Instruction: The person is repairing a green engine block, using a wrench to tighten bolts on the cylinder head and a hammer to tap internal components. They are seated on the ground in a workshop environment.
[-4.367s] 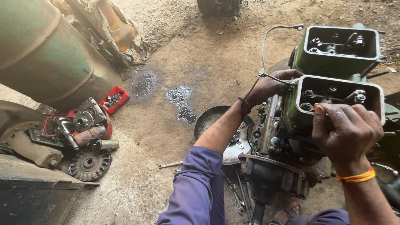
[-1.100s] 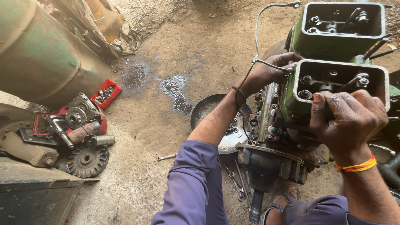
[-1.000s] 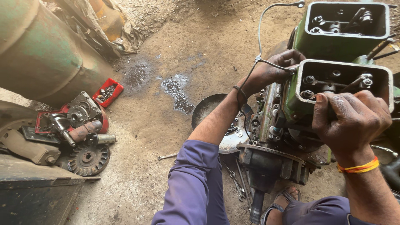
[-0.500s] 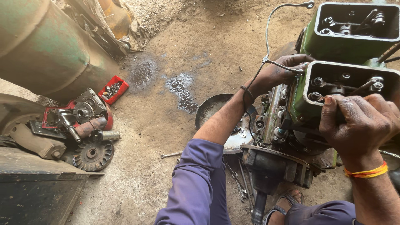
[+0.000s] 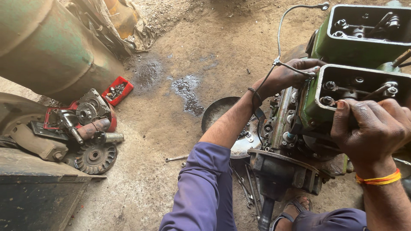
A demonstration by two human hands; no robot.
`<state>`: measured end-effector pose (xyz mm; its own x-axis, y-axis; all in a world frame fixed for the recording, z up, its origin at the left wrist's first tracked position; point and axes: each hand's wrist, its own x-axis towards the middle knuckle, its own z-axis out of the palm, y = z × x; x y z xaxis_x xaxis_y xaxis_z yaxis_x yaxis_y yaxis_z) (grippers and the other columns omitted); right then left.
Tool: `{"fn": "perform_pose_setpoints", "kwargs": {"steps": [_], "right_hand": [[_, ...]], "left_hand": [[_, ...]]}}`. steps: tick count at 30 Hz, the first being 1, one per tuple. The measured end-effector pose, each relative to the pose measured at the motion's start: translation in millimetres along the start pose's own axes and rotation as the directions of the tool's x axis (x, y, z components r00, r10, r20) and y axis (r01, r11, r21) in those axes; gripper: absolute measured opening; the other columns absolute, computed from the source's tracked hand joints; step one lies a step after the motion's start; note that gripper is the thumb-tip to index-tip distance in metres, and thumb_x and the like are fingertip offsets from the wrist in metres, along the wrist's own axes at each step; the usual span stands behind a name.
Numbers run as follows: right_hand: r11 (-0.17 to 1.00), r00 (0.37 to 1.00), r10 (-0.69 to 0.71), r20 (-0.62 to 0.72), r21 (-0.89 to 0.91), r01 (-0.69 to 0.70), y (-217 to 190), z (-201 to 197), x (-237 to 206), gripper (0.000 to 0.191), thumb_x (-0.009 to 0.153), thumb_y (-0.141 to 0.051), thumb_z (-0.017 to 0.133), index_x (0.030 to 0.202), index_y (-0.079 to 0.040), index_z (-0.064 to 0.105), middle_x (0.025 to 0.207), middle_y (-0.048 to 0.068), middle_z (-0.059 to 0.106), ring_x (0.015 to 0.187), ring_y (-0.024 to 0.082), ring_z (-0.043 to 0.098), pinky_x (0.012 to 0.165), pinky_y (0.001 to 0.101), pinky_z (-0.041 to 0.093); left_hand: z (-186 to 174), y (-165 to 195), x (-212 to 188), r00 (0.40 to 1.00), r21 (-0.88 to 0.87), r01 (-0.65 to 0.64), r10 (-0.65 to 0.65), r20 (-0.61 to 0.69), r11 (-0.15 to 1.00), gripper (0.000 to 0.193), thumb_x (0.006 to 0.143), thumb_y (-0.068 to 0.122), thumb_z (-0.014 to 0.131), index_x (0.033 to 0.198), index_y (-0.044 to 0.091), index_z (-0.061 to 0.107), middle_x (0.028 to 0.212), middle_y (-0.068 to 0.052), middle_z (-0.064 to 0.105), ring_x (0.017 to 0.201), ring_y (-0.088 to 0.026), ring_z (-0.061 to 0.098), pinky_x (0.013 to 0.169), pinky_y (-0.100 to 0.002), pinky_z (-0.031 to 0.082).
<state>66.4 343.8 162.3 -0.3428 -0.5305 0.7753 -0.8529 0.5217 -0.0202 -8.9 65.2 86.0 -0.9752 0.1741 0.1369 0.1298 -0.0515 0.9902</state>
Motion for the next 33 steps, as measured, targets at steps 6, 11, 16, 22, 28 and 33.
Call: {"fn": "perform_pose_setpoints", "kwargs": {"steps": [6,11,16,22,28,33], "right_hand": [[1.000,1.000,-0.012,-0.017,-0.003,0.012,-7,-4,5,0.019,0.114,-0.018,0.069,0.103,-0.005,0.077,0.094,0.008,0.074,0.079,0.020,0.065,0.074,0.0295,0.048],[1.000,1.000,-0.020,-0.010,-0.003,0.020,-13,-10,12,0.018,0.110,-0.016,0.070,0.100,-0.003,0.077,0.091,0.009,0.074,0.077,0.021,0.065,0.072,0.0305,0.048],[1.000,1.000,-0.017,-0.009,0.024,0.017,-13,-9,13,0.019,0.115,-0.015,0.068,0.103,-0.003,0.076,0.096,0.010,0.074,0.081,0.022,0.068,0.076,0.0293,0.051],[0.997,1.000,0.009,0.007,0.078,-0.010,-9,-4,8,0.018,0.114,-0.013,0.065,0.105,-0.002,0.076,0.097,0.011,0.074,0.085,0.022,0.071,0.078,0.0291,0.053],[0.997,1.000,0.004,0.005,0.078,-0.004,-10,-5,10,0.017,0.114,-0.013,0.065,0.105,-0.003,0.075,0.097,0.011,0.073,0.085,0.022,0.071,0.077,0.0296,0.054],[0.999,1.000,-0.003,-0.005,0.053,0.004,-12,-6,12,0.017,0.113,-0.013,0.066,0.103,-0.002,0.076,0.096,0.012,0.073,0.083,0.023,0.070,0.076,0.0303,0.053]], "left_hand": [[2,-1,-3,0.992,-0.137,-0.096,0.106,0.067,0.986,0.041,0.101,0.033,0.069,0.135,0.009,0.064,0.103,0.000,0.074,0.079,-0.004,0.062,0.065,-0.023,0.052],[0,-2,-4,0.985,-0.118,-0.133,0.144,0.094,0.984,0.042,0.104,0.032,0.070,0.138,0.009,0.061,0.106,0.000,0.072,0.085,-0.004,0.062,0.068,-0.023,0.050],[-2,-3,-2,0.997,-0.039,-0.064,0.065,0.039,0.997,0.046,0.101,0.033,0.068,0.141,0.010,0.061,0.114,-0.001,0.076,0.093,-0.006,0.072,0.078,-0.026,0.062],[-1,-3,2,0.998,-0.128,-0.039,0.045,0.044,0.991,0.046,0.099,0.034,0.069,0.138,0.010,0.064,0.104,-0.002,0.074,0.078,-0.006,0.062,0.064,-0.024,0.053],[-2,7,-7,0.986,-0.192,-0.118,0.138,0.094,0.974,0.044,0.100,0.030,0.075,0.136,0.009,0.063,0.109,0.000,0.075,0.084,-0.004,0.063,0.067,-0.022,0.048],[2,15,-12,0.991,-0.145,-0.124,0.130,0.030,0.982,0.042,0.098,0.031,0.075,0.131,0.008,0.063,0.109,-0.002,0.078,0.076,-0.003,0.059,0.062,-0.021,0.044]]}}
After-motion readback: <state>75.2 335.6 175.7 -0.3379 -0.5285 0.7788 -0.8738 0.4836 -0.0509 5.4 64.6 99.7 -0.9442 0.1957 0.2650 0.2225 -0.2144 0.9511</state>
